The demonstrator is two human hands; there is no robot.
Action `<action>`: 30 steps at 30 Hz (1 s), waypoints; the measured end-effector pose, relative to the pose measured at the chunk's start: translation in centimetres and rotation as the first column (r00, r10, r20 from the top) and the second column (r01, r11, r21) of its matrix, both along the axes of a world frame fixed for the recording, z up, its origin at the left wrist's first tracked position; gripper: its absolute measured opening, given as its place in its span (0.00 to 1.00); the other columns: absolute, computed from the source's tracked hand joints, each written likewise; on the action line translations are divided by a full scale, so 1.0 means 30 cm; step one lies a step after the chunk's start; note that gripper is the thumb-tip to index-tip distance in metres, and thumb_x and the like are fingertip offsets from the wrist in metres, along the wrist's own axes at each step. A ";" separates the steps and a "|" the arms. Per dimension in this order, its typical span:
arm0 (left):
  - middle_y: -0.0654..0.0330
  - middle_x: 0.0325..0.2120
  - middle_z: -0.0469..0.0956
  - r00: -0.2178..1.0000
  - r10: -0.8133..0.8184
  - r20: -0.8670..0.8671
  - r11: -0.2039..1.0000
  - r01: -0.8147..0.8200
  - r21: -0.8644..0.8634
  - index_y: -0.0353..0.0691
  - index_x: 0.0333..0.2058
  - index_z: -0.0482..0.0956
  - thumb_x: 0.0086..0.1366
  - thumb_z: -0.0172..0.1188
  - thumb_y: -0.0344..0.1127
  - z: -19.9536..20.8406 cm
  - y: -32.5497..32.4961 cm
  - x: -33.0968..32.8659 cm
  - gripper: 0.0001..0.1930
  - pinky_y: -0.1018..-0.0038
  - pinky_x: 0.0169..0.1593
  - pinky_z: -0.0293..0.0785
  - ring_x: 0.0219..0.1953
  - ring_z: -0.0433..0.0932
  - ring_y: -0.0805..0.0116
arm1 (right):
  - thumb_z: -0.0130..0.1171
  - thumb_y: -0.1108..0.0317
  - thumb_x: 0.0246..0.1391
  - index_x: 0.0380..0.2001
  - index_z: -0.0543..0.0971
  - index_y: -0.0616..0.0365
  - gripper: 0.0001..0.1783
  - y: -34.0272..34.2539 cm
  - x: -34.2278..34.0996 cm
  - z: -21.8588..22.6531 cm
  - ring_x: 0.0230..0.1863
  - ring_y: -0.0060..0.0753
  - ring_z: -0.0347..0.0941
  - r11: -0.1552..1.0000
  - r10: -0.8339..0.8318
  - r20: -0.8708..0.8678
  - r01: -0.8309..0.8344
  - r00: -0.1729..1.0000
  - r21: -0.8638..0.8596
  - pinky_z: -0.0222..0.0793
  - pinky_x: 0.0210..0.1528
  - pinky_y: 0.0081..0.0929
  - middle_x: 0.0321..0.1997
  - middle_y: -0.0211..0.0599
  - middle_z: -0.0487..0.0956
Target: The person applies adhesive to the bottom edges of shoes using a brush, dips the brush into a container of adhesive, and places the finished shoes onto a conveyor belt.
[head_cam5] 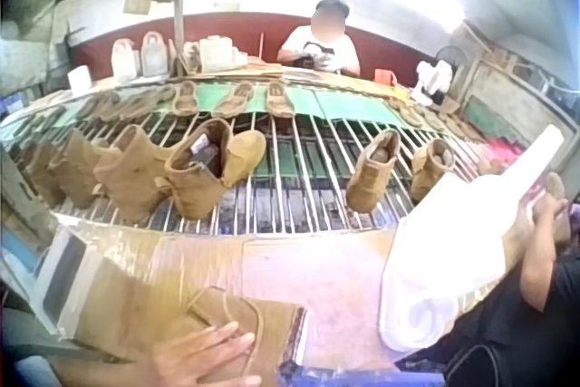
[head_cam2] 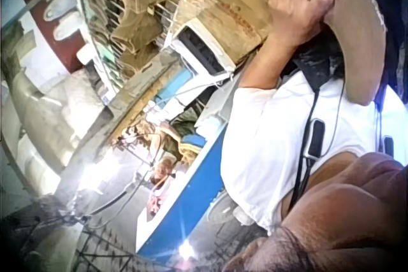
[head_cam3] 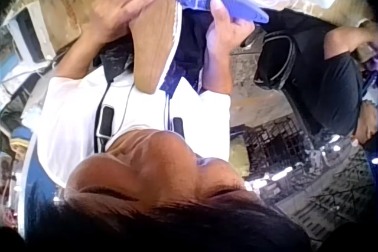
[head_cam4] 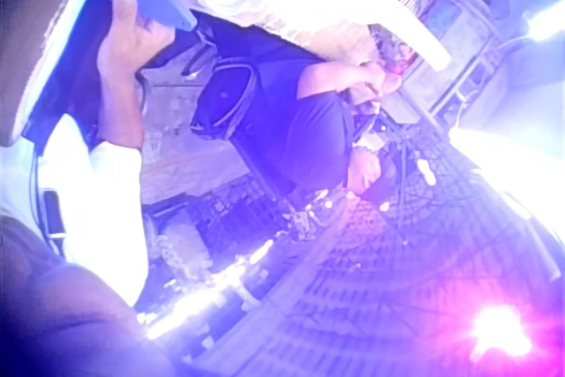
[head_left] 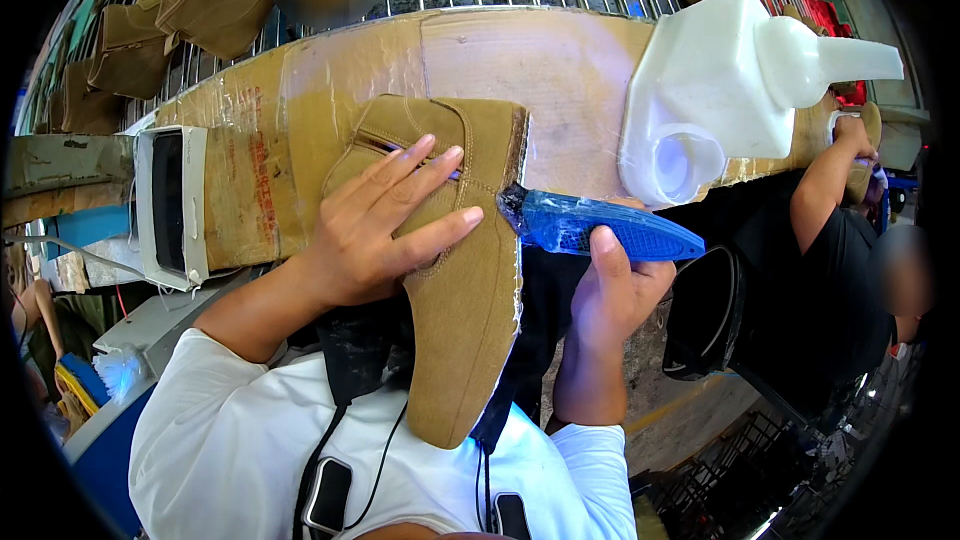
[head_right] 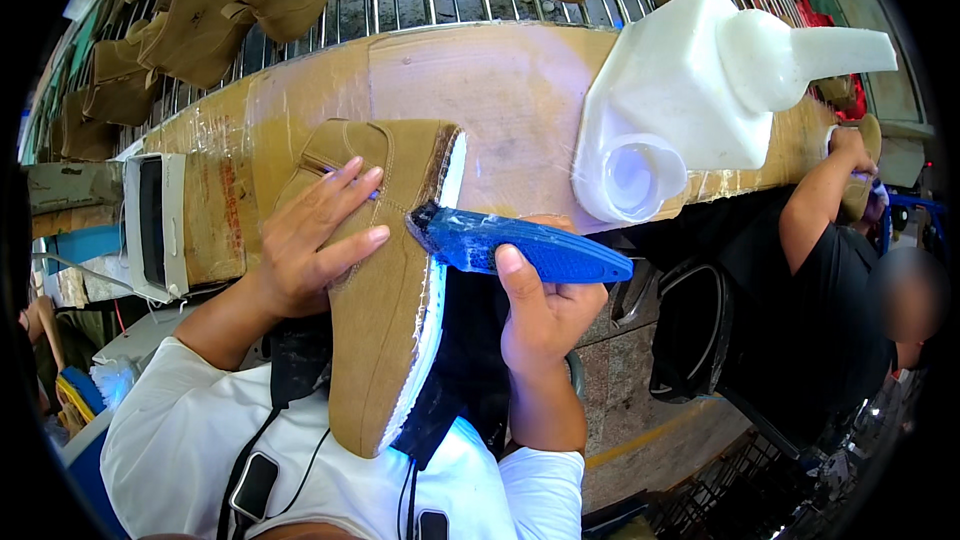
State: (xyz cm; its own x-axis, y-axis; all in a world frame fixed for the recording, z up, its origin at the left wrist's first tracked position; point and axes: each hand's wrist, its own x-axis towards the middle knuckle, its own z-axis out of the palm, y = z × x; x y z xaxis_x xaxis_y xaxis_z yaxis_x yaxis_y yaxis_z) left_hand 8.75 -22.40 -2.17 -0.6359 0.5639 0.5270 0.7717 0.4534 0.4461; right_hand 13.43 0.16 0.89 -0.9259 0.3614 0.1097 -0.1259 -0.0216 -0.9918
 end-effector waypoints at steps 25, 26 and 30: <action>0.51 0.53 0.73 0.996 0.039 0.085 0.998 -0.042 0.045 0.57 0.51 0.76 0.45 0.67 0.33 0.029 0.013 -0.005 0.30 0.62 0.49 0.75 0.53 0.75 0.48 | 0.72 0.62 0.37 0.26 0.80 0.67 0.18 0.070 0.101 0.210 0.22 0.28 0.69 0.861 0.502 -0.224 -0.456 0.836 0.225 0.62 0.24 0.20 0.25 0.40 0.76; 0.51 0.54 0.73 0.997 0.030 0.064 0.999 -0.032 0.021 0.59 0.51 0.76 0.44 0.67 0.32 0.035 0.013 -0.006 0.30 0.62 0.49 0.75 0.53 0.75 0.48 | 0.72 0.62 0.37 0.27 0.80 0.67 0.19 0.068 0.100 0.201 0.23 0.27 0.69 0.927 0.370 -0.215 -0.341 0.904 0.159 0.62 0.25 0.20 0.26 0.39 0.76; 0.52 0.54 0.72 0.999 0.012 0.031 0.999 -0.010 -0.051 0.67 0.51 0.77 0.43 0.67 0.31 0.051 0.016 -0.012 0.32 0.61 0.49 0.75 0.52 0.75 0.47 | 0.70 0.64 0.39 0.29 0.77 0.68 0.19 0.037 0.049 0.179 0.30 0.25 0.67 0.993 -0.083 0.002 0.082 0.997 0.088 0.61 0.33 0.20 0.30 0.38 0.75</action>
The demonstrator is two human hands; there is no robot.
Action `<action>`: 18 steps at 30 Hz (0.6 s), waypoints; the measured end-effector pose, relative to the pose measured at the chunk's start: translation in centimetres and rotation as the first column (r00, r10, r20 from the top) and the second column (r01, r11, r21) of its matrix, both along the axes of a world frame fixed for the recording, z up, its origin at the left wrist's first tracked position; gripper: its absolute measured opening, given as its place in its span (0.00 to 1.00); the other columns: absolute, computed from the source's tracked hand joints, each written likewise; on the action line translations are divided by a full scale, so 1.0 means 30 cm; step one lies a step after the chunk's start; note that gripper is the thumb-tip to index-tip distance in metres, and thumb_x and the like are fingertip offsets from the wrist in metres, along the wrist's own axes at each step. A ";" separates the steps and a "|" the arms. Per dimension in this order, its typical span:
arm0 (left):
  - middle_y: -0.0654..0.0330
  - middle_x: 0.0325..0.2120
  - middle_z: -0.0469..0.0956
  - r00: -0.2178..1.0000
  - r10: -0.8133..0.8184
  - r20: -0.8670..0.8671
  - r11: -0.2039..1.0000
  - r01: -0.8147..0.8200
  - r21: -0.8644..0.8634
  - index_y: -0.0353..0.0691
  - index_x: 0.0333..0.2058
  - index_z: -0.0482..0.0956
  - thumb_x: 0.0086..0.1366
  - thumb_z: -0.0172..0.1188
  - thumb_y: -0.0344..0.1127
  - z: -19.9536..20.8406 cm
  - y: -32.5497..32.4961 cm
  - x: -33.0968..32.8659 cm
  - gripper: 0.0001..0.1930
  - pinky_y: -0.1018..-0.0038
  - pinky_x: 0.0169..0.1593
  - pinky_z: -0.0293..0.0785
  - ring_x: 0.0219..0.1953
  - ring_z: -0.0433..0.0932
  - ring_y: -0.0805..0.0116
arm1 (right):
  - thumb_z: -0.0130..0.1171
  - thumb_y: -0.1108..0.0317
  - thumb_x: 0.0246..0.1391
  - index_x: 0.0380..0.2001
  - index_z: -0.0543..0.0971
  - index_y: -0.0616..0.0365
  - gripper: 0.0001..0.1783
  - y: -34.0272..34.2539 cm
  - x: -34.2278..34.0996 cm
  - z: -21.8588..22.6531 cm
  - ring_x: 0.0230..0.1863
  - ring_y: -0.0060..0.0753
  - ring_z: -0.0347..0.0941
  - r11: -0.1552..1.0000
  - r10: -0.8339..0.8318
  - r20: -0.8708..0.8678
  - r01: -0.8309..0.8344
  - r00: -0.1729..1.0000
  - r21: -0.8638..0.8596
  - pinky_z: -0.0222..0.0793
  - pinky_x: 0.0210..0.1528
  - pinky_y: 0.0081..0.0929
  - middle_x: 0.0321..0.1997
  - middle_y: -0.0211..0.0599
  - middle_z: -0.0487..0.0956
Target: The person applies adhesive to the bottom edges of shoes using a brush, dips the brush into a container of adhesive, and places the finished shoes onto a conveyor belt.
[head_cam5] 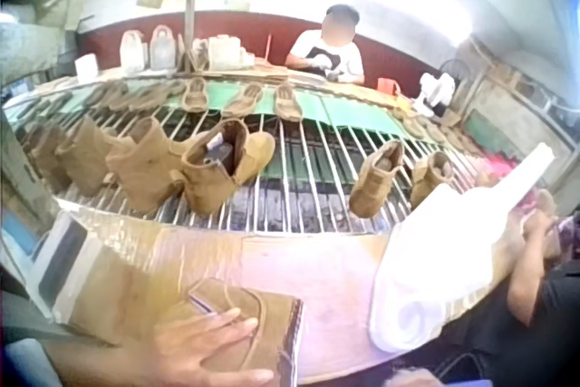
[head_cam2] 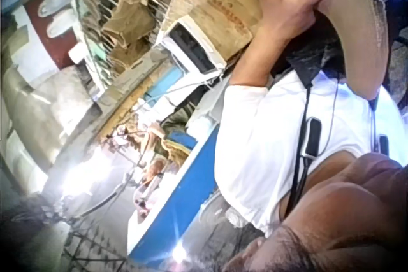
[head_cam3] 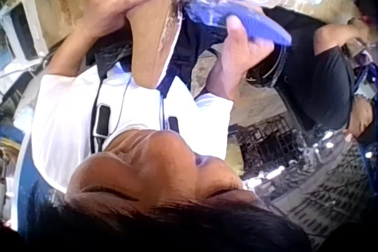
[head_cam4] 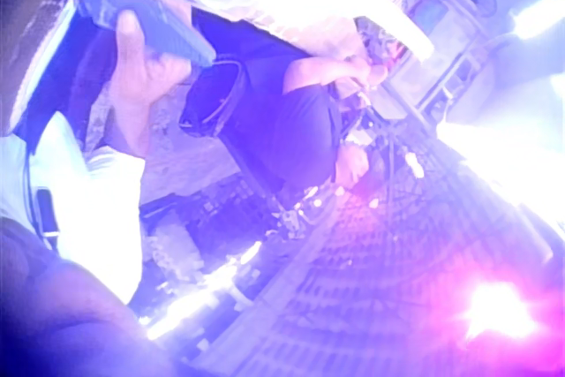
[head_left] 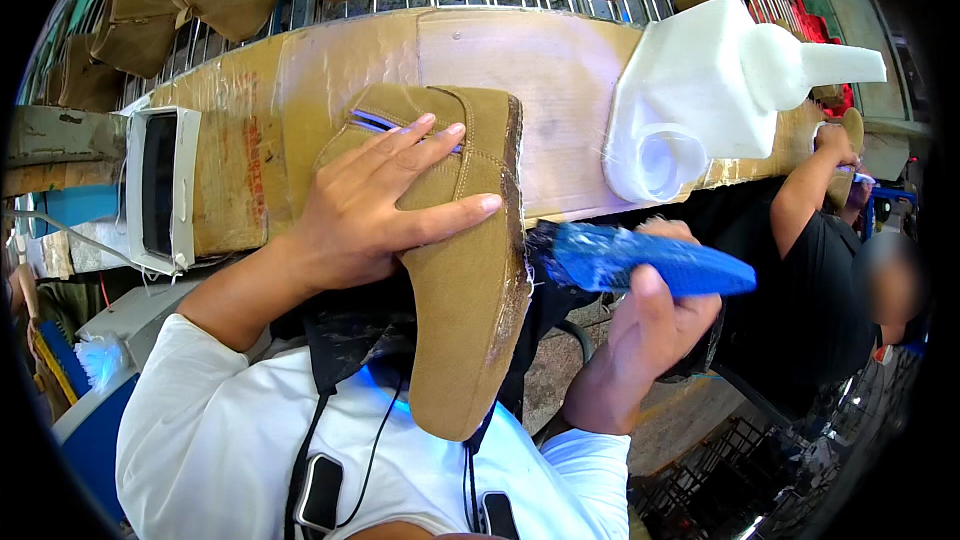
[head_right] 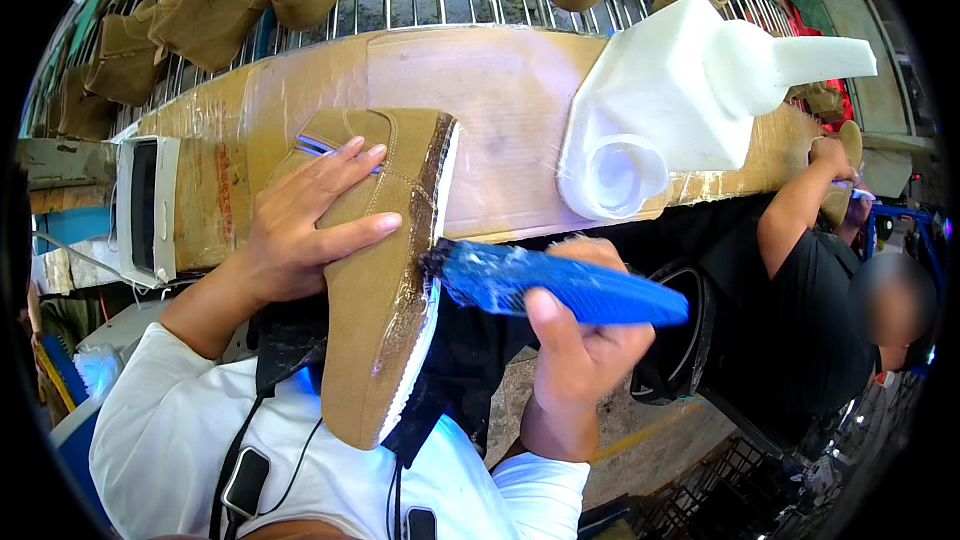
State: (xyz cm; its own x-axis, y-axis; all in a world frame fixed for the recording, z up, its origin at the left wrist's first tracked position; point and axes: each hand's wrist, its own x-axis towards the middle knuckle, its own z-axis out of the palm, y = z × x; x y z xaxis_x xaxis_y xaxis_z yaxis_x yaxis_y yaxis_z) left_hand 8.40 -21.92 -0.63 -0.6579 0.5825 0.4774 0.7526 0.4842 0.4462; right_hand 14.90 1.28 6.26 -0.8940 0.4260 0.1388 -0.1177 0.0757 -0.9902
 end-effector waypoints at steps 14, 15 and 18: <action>0.51 0.53 0.73 0.997 0.032 0.066 0.997 -0.027 -0.075 0.68 0.56 0.72 0.40 0.67 0.26 0.068 0.035 -0.015 0.41 0.60 0.49 0.74 0.52 0.75 0.48 | 0.72 0.58 0.41 0.26 0.79 0.65 0.19 0.031 0.077 0.050 0.23 0.28 0.70 0.993 0.121 -0.304 -0.111 0.945 0.050 0.62 0.24 0.20 0.23 0.39 0.76; 0.51 0.52 0.74 0.997 0.041 0.067 0.997 -0.036 -0.072 0.68 0.56 0.71 0.41 0.67 0.26 0.072 0.040 -0.016 0.41 0.60 0.49 0.73 0.52 0.75 0.49 | 0.72 0.56 0.41 0.27 0.79 0.64 0.21 0.038 0.062 0.048 0.24 0.28 0.69 0.992 0.114 -0.286 -0.090 0.952 0.093 0.62 0.25 0.21 0.23 0.39 0.75; 0.50 0.50 0.75 0.996 0.060 0.066 0.995 -0.054 -0.086 0.68 0.56 0.71 0.41 0.67 0.26 0.090 0.052 -0.022 0.40 0.60 0.49 0.73 0.51 0.75 0.49 | 0.72 0.57 0.42 0.29 0.79 0.64 0.20 0.039 0.065 0.051 0.22 0.28 0.68 0.985 0.162 -0.342 -0.129 0.925 0.118 0.62 0.24 0.22 0.23 0.39 0.75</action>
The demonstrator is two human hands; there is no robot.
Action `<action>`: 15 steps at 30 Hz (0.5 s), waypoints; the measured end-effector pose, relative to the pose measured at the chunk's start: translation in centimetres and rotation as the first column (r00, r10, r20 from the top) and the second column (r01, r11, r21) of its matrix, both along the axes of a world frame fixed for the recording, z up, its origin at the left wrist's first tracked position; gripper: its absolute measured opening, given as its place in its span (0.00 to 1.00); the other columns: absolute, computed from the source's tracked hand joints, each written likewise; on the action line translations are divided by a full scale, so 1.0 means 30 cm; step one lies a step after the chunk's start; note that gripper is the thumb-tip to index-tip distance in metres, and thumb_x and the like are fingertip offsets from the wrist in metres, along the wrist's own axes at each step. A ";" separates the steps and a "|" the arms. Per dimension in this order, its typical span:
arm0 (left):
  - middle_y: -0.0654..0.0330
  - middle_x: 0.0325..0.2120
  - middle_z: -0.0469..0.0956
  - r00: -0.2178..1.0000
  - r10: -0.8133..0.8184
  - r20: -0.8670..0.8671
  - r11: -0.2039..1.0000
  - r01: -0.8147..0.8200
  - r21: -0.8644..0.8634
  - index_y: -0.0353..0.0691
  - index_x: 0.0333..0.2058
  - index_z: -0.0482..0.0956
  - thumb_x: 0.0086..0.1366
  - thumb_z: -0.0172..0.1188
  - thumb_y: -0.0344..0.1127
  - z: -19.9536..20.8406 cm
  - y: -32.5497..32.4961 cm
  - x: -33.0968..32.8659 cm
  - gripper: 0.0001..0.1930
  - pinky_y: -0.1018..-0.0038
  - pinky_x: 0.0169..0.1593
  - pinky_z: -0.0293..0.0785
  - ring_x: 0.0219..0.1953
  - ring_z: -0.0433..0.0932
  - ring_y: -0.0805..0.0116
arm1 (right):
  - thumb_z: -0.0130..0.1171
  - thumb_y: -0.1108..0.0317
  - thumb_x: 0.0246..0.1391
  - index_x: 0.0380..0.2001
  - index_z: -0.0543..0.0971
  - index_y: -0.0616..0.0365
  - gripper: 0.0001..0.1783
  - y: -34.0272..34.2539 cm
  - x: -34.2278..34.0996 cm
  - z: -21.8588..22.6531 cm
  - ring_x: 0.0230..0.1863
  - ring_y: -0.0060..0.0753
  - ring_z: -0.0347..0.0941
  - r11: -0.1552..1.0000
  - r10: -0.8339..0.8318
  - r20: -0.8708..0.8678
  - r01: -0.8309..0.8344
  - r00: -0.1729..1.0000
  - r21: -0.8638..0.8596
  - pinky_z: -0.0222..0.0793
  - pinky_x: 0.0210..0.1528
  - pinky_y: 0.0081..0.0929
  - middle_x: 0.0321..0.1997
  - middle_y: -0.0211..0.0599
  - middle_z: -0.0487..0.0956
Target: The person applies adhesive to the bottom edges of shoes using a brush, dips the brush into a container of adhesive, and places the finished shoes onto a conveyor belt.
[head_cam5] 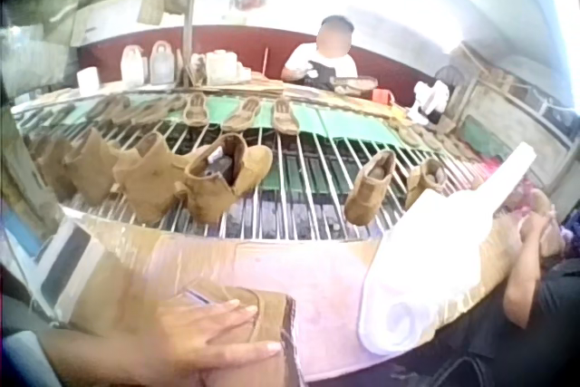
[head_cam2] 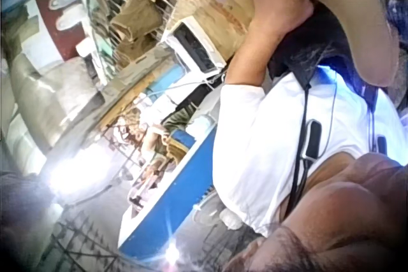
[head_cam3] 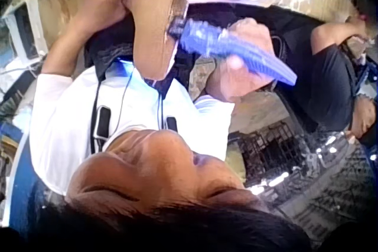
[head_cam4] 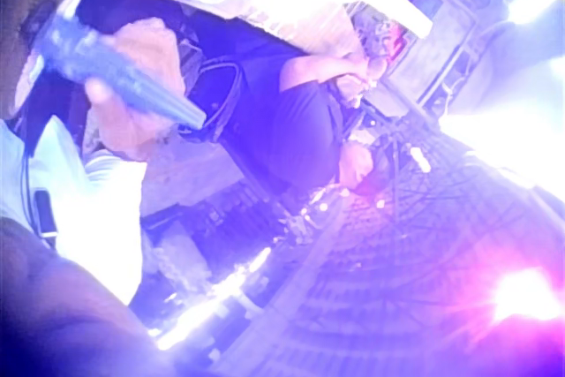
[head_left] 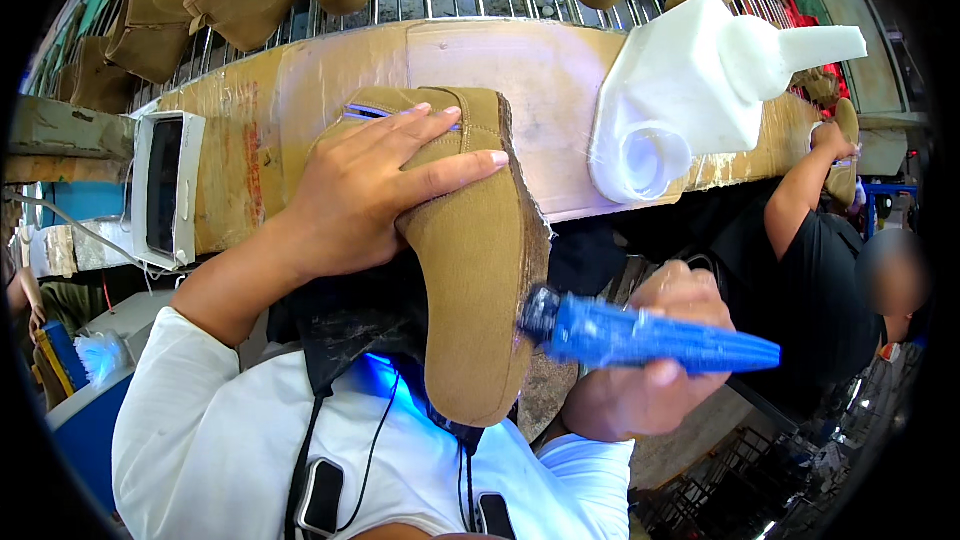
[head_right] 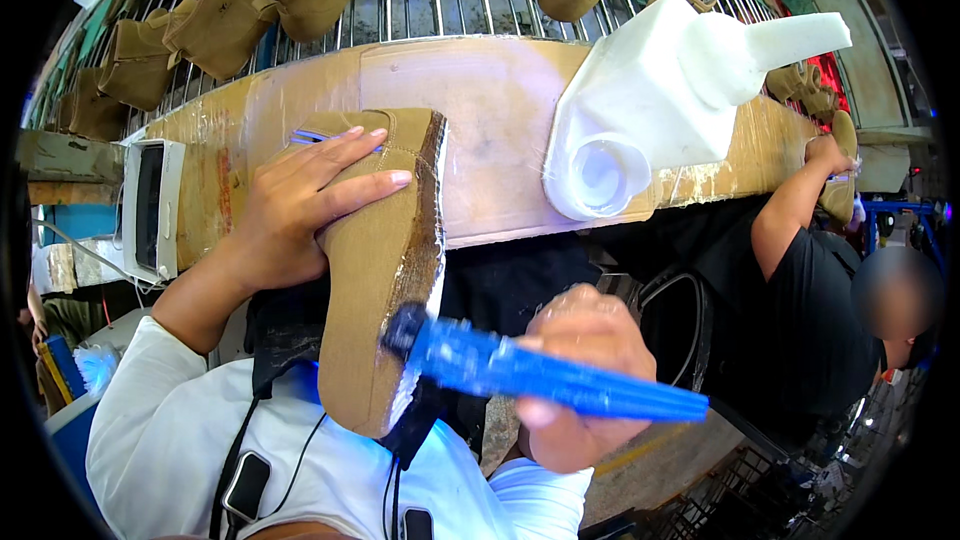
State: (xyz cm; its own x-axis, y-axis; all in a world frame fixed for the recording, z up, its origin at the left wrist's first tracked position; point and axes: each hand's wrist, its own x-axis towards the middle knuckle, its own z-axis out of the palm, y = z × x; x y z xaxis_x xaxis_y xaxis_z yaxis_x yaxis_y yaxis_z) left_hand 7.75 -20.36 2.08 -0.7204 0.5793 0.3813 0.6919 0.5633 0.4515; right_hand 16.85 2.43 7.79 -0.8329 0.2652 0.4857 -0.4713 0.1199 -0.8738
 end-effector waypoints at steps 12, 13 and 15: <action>0.49 0.50 0.76 0.989 0.007 0.147 0.997 -0.018 0.074 0.49 0.52 0.75 0.42 0.73 0.31 0.074 0.033 -0.036 0.34 0.62 0.52 0.71 0.51 0.76 0.50 | 0.57 0.66 0.54 0.34 0.72 0.59 0.09 -0.073 0.016 -0.157 0.30 0.32 0.71 0.923 -0.223 -0.432 0.332 0.874 0.195 0.66 0.29 0.24 0.32 0.37 0.69; 0.49 0.49 0.76 0.988 0.007 0.152 0.997 -0.019 0.079 0.48 0.52 0.74 0.42 0.73 0.32 0.075 0.033 -0.042 0.34 0.62 0.52 0.71 0.51 0.76 0.50 | 0.58 0.68 0.52 0.37 0.72 0.61 0.11 -0.054 0.012 -0.188 0.31 0.36 0.73 0.862 -0.184 -0.500 0.383 0.846 0.332 0.69 0.29 0.25 0.34 0.40 0.69; 0.48 0.49 0.76 0.987 -0.012 0.159 0.995 -0.005 0.102 0.48 0.52 0.74 0.42 0.74 0.32 0.073 0.032 -0.051 0.34 0.62 0.53 0.71 0.52 0.76 0.51 | 0.58 0.65 0.53 0.38 0.72 0.63 0.13 -0.029 -0.004 -0.201 0.32 0.38 0.72 0.818 -0.246 -0.474 0.444 0.845 0.367 0.69 0.31 0.27 0.35 0.42 0.69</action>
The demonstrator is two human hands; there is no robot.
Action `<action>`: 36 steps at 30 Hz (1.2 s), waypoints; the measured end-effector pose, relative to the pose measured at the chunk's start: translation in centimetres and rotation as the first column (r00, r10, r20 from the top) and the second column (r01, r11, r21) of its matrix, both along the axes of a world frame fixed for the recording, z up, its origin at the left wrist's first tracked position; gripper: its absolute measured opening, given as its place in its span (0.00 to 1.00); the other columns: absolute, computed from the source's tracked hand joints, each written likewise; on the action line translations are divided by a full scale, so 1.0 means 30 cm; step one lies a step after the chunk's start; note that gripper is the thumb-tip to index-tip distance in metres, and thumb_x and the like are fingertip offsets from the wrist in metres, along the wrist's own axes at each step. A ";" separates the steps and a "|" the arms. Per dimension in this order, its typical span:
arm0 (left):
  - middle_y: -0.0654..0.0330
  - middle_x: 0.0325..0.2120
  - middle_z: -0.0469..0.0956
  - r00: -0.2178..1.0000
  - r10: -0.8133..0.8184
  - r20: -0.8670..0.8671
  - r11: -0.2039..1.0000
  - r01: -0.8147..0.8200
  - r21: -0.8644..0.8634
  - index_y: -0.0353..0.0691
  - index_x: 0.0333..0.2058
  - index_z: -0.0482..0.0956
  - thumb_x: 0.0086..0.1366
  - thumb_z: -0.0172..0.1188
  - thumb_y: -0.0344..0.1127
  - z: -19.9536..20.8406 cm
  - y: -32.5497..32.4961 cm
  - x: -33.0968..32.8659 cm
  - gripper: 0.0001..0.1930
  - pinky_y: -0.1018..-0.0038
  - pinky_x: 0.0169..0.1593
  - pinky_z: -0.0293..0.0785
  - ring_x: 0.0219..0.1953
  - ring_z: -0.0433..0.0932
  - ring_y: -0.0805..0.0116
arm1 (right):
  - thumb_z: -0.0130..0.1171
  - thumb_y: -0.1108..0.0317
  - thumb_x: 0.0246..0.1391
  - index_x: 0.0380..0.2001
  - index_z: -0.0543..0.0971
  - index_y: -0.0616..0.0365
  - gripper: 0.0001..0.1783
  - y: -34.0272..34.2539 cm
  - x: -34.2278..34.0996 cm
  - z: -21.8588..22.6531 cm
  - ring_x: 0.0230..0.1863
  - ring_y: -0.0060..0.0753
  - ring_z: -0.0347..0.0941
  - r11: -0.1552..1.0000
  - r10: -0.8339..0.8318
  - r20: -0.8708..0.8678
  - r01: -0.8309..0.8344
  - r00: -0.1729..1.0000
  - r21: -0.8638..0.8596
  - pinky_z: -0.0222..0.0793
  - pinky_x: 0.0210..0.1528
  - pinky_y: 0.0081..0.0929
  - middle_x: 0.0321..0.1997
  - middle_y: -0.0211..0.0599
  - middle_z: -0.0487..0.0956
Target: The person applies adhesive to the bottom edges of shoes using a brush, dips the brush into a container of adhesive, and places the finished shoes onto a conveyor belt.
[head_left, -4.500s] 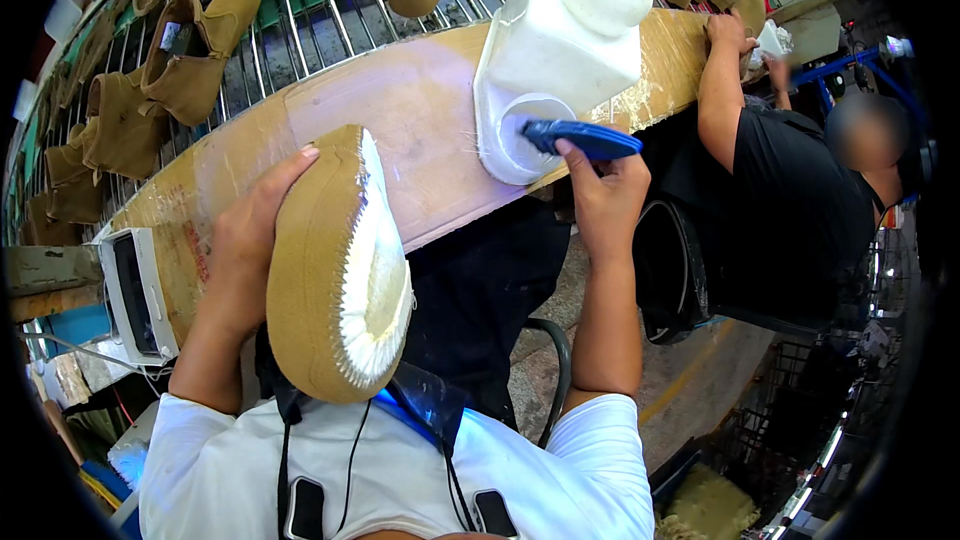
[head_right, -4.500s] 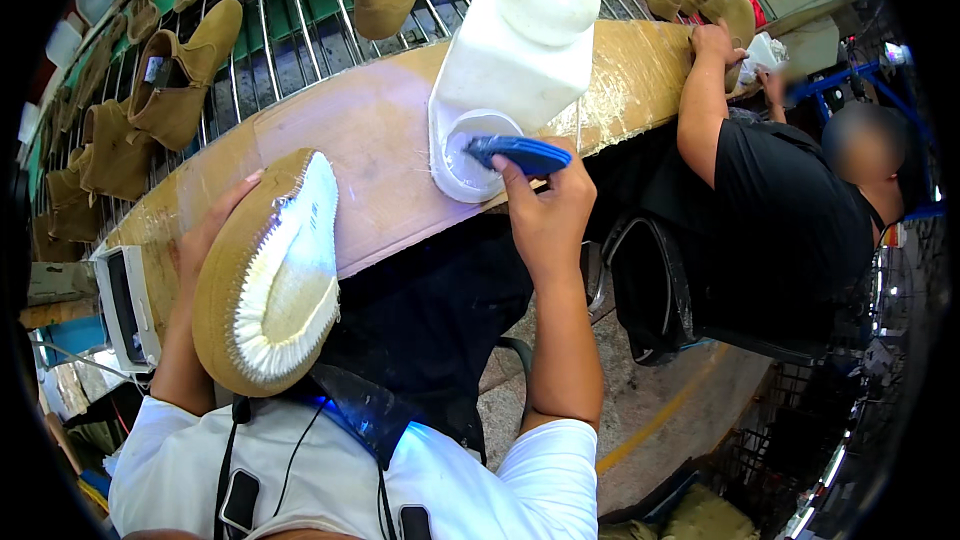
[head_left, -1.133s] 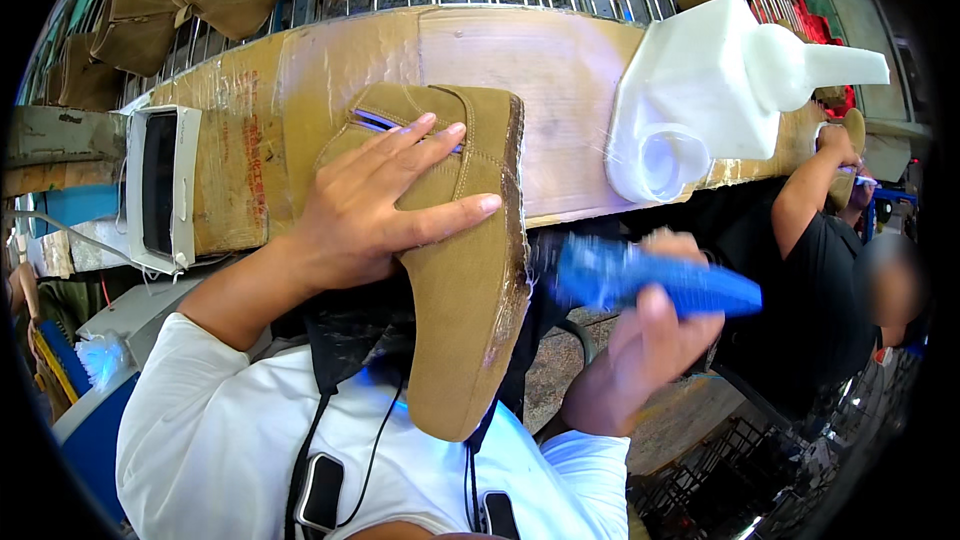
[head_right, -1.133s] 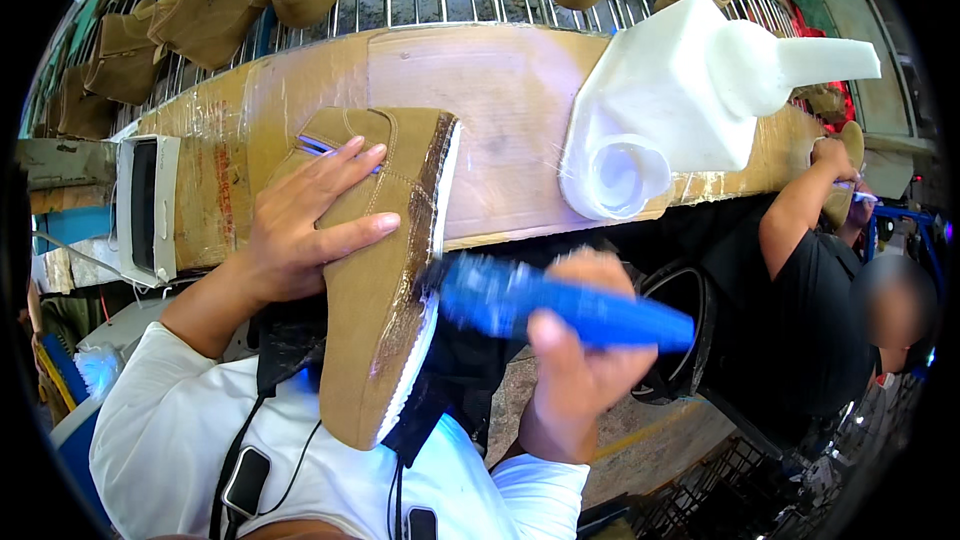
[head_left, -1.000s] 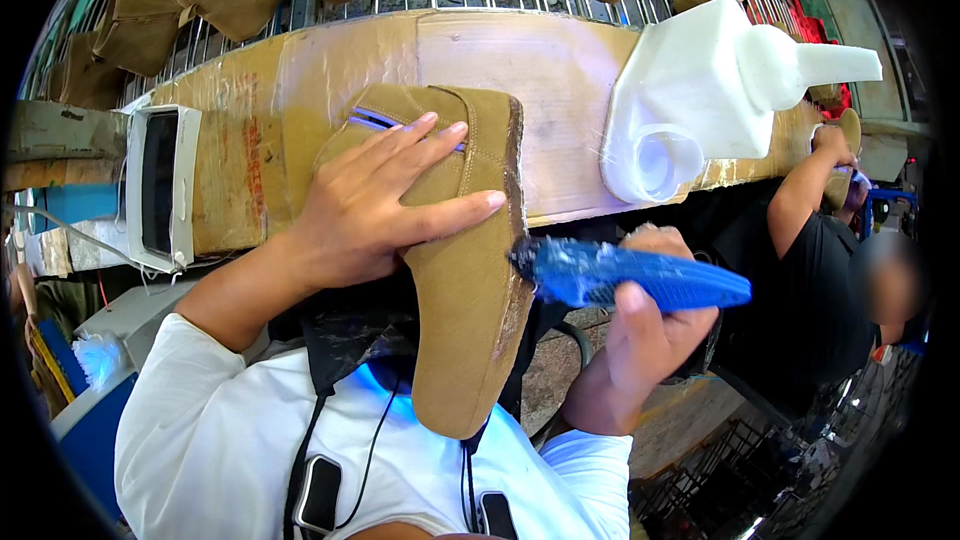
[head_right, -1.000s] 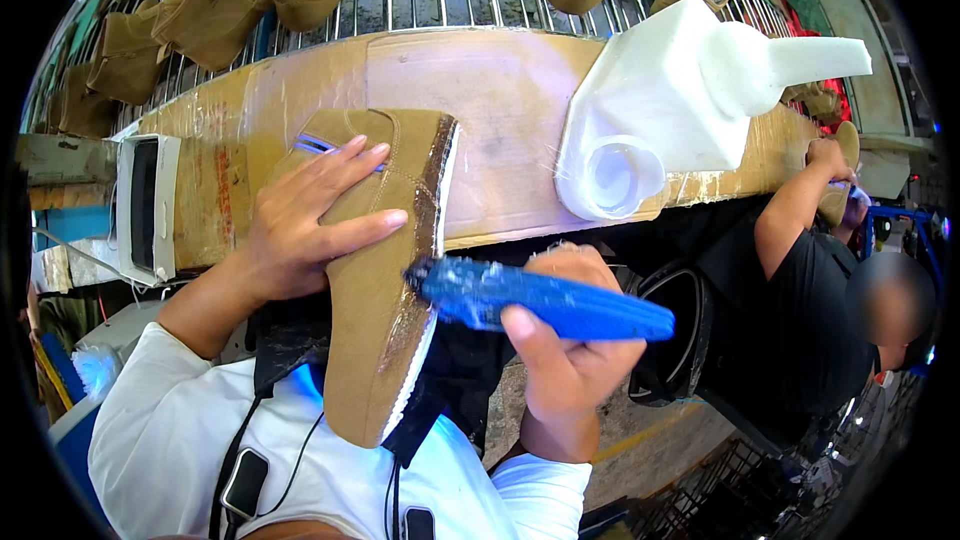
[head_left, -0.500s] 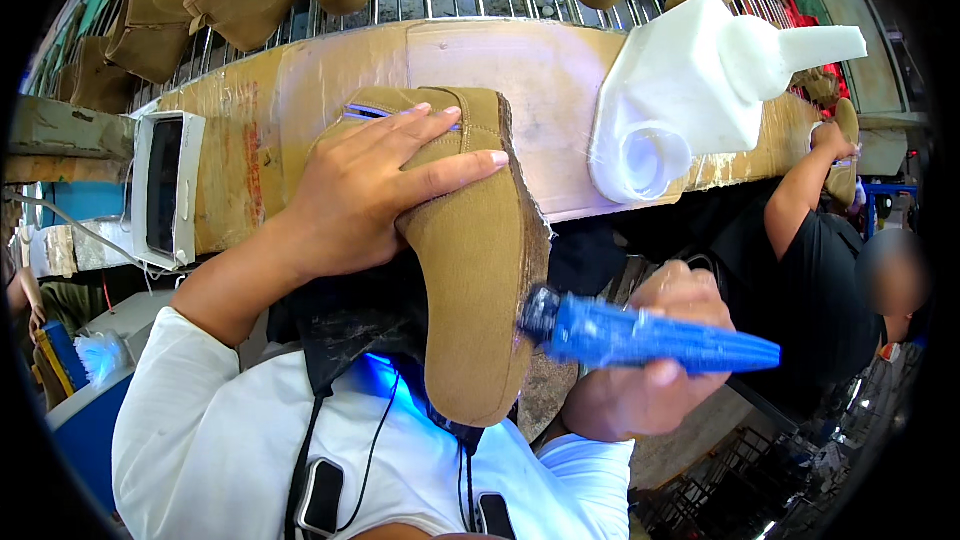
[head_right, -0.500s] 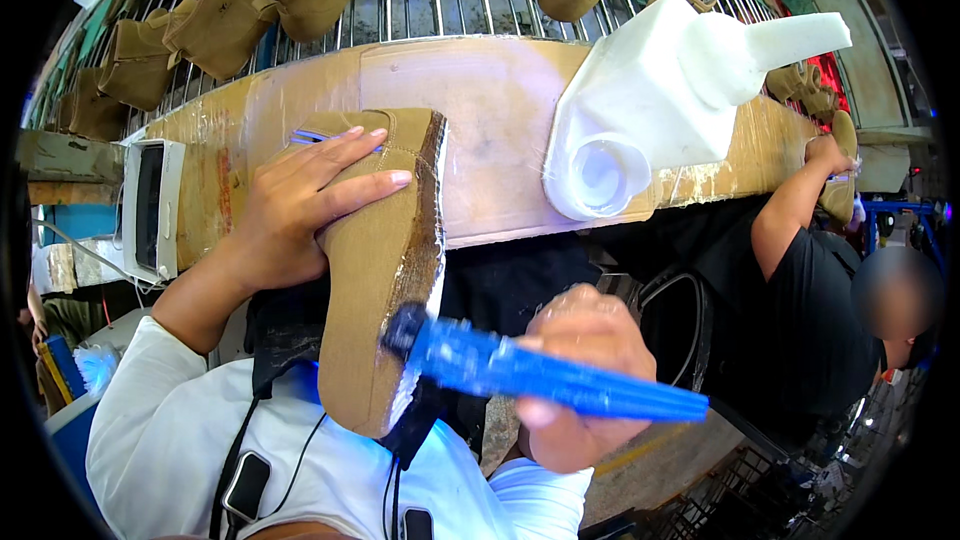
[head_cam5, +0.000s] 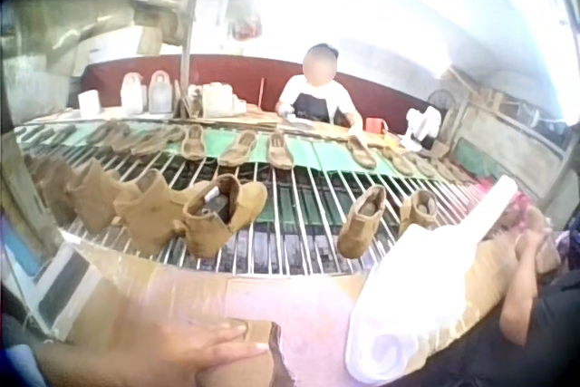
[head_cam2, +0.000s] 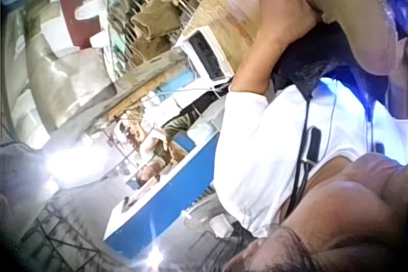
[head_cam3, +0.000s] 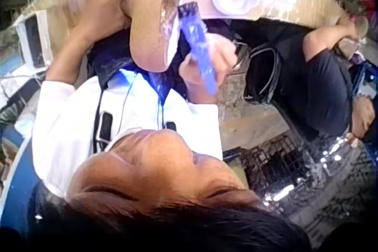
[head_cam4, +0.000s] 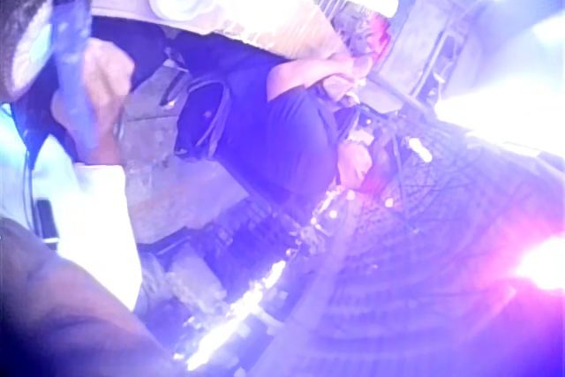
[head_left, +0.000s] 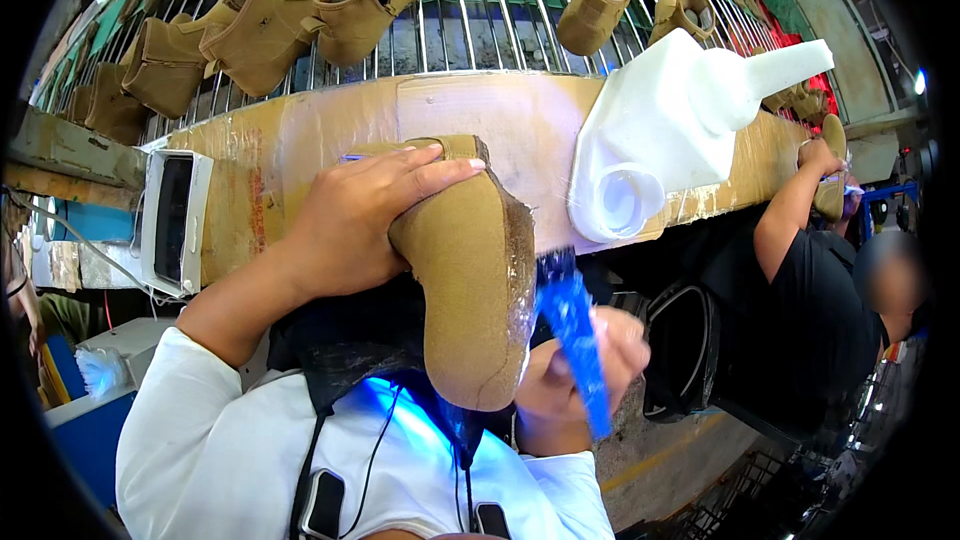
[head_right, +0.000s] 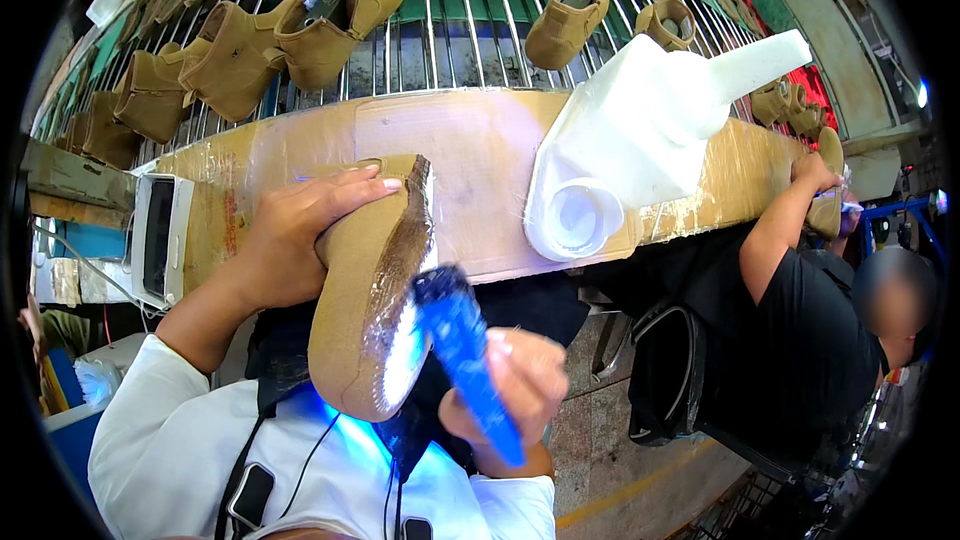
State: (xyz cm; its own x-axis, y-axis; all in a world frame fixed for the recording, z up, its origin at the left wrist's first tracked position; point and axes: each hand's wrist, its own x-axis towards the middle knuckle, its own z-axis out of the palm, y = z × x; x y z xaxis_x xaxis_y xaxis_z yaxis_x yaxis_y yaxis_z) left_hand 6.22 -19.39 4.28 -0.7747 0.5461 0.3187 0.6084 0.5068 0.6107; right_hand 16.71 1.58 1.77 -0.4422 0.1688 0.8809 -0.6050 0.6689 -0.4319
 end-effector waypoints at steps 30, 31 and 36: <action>0.49 0.47 0.77 0.950 0.010 0.313 1.000 -0.007 -0.012 0.44 0.55 0.71 0.37 0.72 0.28 0.129 0.074 -0.111 0.41 0.67 0.53 0.72 0.51 0.76 0.51 | 0.55 0.44 0.54 0.29 0.73 0.63 0.28 0.145 -0.112 0.319 0.28 0.36 0.67 0.993 0.117 0.145 -0.116 0.982 -0.016 0.62 0.31 0.32 0.25 0.41 0.72; 0.49 0.47 0.77 0.942 0.015 0.334 1.000 -0.009 -0.021 0.44 0.55 0.71 0.36 0.72 0.28 0.132 0.073 -0.122 0.41 0.67 0.53 0.72 0.50 0.76 0.51 | 0.56 0.44 0.54 0.29 0.73 0.64 0.28 0.147 -0.121 0.315 0.28 0.36 0.67 0.993 0.121 0.135 -0.119 0.984 -0.019 0.62 0.31 0.31 0.25 0.41 0.72; 0.52 0.45 0.78 0.986 -0.068 0.155 0.998 0.066 0.022 0.53 0.57 0.69 0.37 0.72 0.29 0.124 0.069 -0.173 0.42 0.64 0.49 0.73 0.46 0.77 0.48 | 0.58 0.47 0.53 0.30 0.74 0.65 0.26 0.162 -0.156 0.299 0.28 0.36 0.67 0.987 0.160 0.091 -0.160 0.983 -0.011 0.62 0.30 0.28 0.28 0.42 0.72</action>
